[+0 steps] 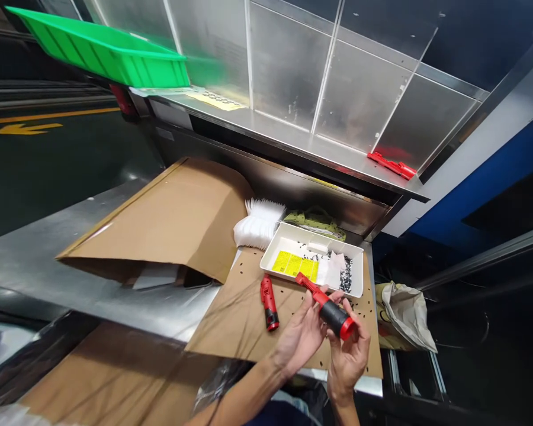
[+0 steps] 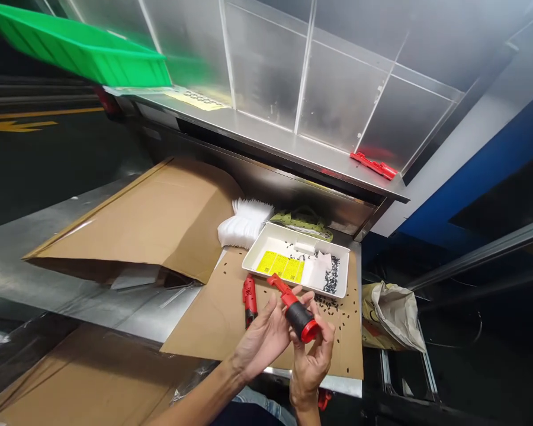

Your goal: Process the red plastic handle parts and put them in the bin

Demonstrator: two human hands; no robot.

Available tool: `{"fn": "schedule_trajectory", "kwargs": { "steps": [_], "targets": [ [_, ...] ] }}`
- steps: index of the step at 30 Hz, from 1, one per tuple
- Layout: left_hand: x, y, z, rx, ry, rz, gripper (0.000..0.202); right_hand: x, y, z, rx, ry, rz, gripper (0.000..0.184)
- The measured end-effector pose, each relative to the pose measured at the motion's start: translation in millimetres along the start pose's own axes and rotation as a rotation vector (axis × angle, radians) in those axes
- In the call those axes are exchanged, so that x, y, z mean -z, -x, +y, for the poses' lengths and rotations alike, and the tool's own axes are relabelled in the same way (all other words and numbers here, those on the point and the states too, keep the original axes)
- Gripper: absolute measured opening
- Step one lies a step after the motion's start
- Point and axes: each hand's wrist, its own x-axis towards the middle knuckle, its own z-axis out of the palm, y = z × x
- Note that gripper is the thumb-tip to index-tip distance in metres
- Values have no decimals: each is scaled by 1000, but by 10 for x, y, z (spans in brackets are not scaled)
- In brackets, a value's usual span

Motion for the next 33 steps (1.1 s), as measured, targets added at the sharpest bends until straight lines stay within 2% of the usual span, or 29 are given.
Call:
{"fn": "schedule_trajectory", "kwargs": {
  "steps": [2,5,7,9,10,12,16,20,27,33],
  "targets": [
    [-148,-60,54,10,84,20,35,93,77,13,92,94,-79,41],
    [-238,-120,138,-42,175,83,26,316,150,-46,120,225,-194,59],
    [-244,-133,166,-121,185,106,27,442,189,-131,24,226,-198,55],
    [-236,-128,168,-215,129,104,32,488,223,-234,-159,148,-170,36],
    [-232,-122,160,-260,86,96,38,475,235,-286,-262,91,-167,30],
    [-224,-107,132,-342,-5,80,51,389,239,-387,-445,-18,-187,31],
    [-212,-77,52,-435,-166,35,69,137,162,-538,-630,-192,-223,35],
    [-210,-61,-9,-483,-265,-26,70,-4,73,-603,-715,-335,-144,33],
    [-222,-57,-65,-478,-323,-44,74,-48,67,-584,-854,-489,6,38],
    [-209,-83,-107,-458,-337,-66,74,-30,54,-540,-886,-560,11,34]
  ]
}}
